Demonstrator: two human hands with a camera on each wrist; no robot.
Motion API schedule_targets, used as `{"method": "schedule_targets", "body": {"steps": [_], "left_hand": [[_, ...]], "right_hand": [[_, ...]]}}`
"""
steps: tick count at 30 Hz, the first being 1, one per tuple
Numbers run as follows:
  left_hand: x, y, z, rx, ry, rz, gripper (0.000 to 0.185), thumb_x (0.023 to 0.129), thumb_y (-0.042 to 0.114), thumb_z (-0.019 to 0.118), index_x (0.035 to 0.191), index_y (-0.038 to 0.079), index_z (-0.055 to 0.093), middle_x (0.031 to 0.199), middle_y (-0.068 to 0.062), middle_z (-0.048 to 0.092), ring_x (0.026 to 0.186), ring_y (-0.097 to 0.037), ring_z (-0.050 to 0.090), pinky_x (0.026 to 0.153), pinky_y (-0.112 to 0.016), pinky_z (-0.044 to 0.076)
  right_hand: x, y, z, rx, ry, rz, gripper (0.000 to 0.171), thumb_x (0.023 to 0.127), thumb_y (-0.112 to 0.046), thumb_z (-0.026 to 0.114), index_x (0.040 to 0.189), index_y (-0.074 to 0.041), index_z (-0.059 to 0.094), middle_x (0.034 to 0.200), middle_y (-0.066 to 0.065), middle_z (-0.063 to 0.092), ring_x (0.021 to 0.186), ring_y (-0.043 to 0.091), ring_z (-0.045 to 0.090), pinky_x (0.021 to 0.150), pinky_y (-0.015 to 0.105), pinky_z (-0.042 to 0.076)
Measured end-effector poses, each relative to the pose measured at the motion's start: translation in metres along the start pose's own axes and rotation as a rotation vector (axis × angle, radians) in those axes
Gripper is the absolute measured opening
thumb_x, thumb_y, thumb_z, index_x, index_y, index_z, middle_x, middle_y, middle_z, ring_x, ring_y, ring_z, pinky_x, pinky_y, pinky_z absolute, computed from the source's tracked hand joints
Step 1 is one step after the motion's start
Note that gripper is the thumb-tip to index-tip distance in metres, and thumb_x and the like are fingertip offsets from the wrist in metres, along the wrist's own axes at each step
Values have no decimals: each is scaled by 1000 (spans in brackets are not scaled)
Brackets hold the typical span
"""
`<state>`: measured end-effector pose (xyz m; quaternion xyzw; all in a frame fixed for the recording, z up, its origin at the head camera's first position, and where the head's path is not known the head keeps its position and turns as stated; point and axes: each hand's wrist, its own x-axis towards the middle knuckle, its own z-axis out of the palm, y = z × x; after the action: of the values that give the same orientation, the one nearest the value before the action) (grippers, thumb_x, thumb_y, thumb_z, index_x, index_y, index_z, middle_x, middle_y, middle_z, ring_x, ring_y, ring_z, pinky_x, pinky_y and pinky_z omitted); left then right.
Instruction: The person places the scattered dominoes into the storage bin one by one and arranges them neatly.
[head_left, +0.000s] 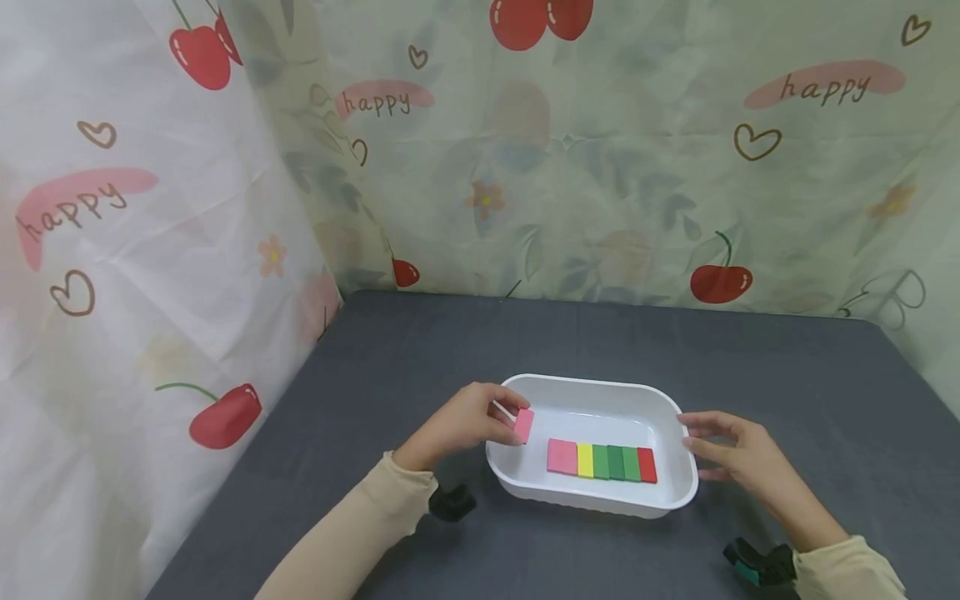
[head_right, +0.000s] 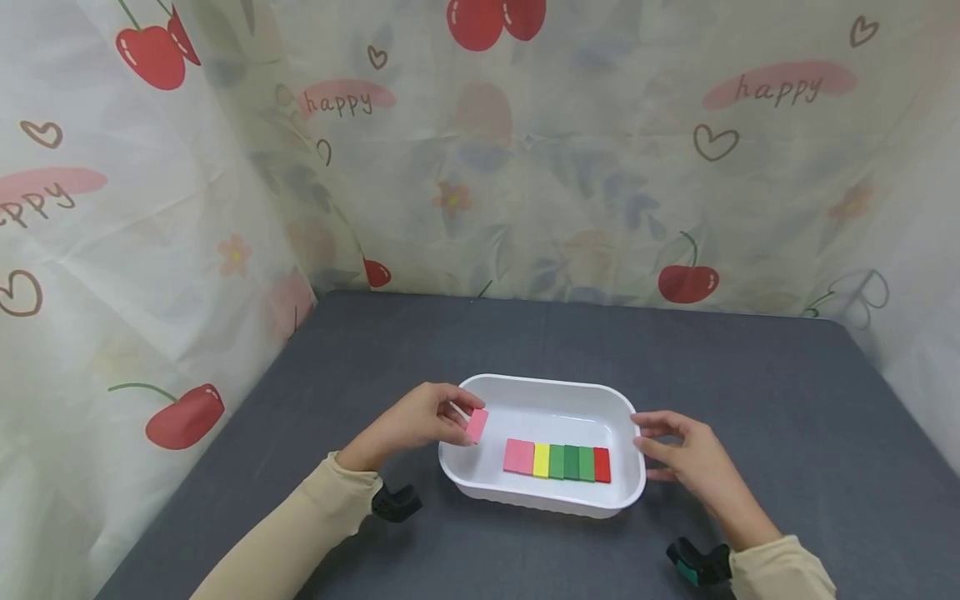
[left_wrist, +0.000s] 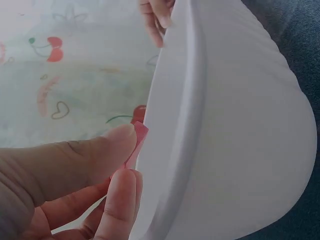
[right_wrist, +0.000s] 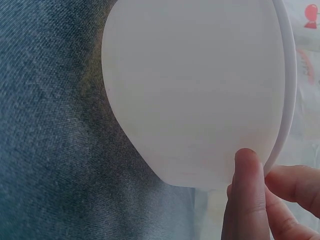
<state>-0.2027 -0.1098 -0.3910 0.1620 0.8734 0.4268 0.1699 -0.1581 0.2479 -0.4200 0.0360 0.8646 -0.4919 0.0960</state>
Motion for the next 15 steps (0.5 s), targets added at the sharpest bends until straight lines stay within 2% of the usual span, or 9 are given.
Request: {"method": "schedule_targets", "body": {"steps": [7, 15], "left_hand": [[4, 8, 11, 49, -14, -17, 40, 76, 11, 81, 115, 13, 70, 101, 0, 65, 85, -16, 61, 75, -32, 55], [9, 12, 23, 87, -23, -1, 39, 74, 9, 83, 111, 11, 71, 95, 2, 66, 78, -11, 63, 71, -26, 54]], "right_hand": [[1, 1, 0, -2, -2, 1, 59, 90, -29, 69, 135, 3, 49, 127, 28, 52, 97, 27, 67, 71, 40, 58], [1, 0, 0, -11, 1, -2, 58, 90, -28, 69, 135, 3, 50, 127, 28, 52, 99, 26, 64, 70, 39, 58]]}}
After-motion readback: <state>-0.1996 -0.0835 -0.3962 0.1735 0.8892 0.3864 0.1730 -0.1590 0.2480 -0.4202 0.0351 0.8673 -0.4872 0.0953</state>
